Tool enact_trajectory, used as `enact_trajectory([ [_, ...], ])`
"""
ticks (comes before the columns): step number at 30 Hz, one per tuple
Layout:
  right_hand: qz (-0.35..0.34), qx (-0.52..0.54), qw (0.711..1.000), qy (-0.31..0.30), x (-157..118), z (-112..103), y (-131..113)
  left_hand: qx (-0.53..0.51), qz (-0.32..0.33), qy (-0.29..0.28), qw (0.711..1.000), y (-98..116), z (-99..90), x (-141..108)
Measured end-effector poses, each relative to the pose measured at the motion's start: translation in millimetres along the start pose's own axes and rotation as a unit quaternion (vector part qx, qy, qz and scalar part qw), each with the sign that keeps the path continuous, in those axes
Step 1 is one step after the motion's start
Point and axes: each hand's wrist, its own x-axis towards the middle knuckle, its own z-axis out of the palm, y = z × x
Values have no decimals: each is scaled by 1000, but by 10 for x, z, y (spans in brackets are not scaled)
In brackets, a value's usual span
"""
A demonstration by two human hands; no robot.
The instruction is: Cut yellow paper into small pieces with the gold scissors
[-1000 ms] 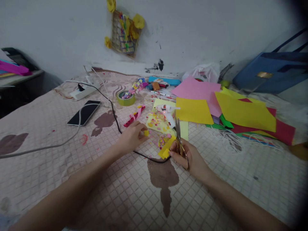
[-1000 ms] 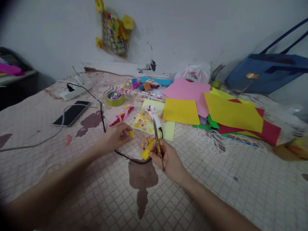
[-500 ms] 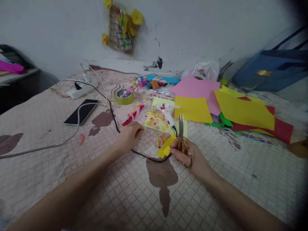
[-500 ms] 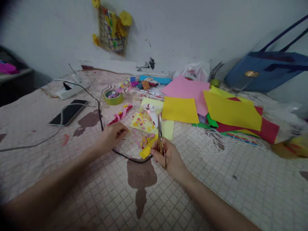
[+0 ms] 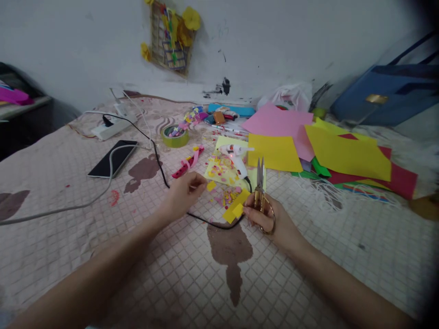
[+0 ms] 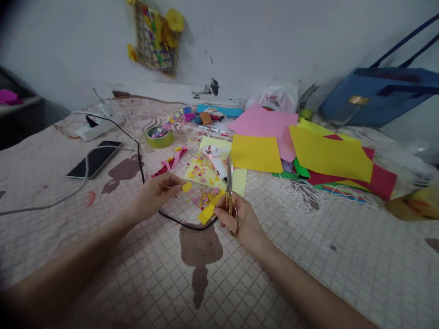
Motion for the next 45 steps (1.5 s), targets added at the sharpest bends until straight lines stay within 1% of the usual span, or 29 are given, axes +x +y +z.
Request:
enact_trajectory([
  [1,2,6,1000,4,4,5,2,52,44,42,997,30,25,-41],
  [2,1,9,1000,6,8,12,5,82,71,55,993,66,61,-88],
  [3,-3,11,1000,7,11,18,8,88,81,38,992,103,105,-139],
  [4,-9,8,1000,6,12,26,11,72,77,-11,994,137,157,-190],
  [5,-18,2,1000,5,11,34,12,49,56,-76,994,163,214,-238],
  [6,-26,-7,1000,4,7,42,10,12,35,-119,992,180,272,-280],
  [9,-42,-29,999,4,-11,67,-10,-117,-33,-179,976,173,403,-341],
  [11,-45,-36,998,-1,-25,83,-28,-160,-72,-188,966,146,430,-332],
  [13,-44,-38,998,-8,-35,95,-44,-171,-91,-187,963,128,415,-307],
  [18,-36,-26,999,-7,-36,99,-56,-149,-84,-208,963,118,362,-285],
  [20,-39,-40,998,-11,-34,95,-59,-121,-63,-205,969,105,369,-289],
  [23,-41,-59,997,-26,-36,94,-69,-97,-25,-180,978,85,387,-285],
  [25,-42,-58,997,-37,-39,95,-75,-108,-23,-191,975,89,388,-278],
  [28,-47,-53,997,-25,-43,95,-78,-135,-62,-222,964,120,373,-272],
  [30,-42,-36,998,-10,-45,95,-71,-166,-101,-225,955,143,362,-270],
  [32,-28,5,1000,-6,-45,102,-55,-211,-140,-212,944,157,353,-265],
  [34,-15,49,999,-19,-46,118,-35,-264,-172,-184,931,160,347,-258],
  [37,-2,78,996,-34,-51,148,-22,-328,-208,-149,909,156,343,-252],
  [41,-1,94,995,-47,-70,177,-46,-367,-216,-132,895,159,342,-256],
  [45,8,159,982,-98,-112,207,-22,-402,-209,-102,886,155,321,-235],
])
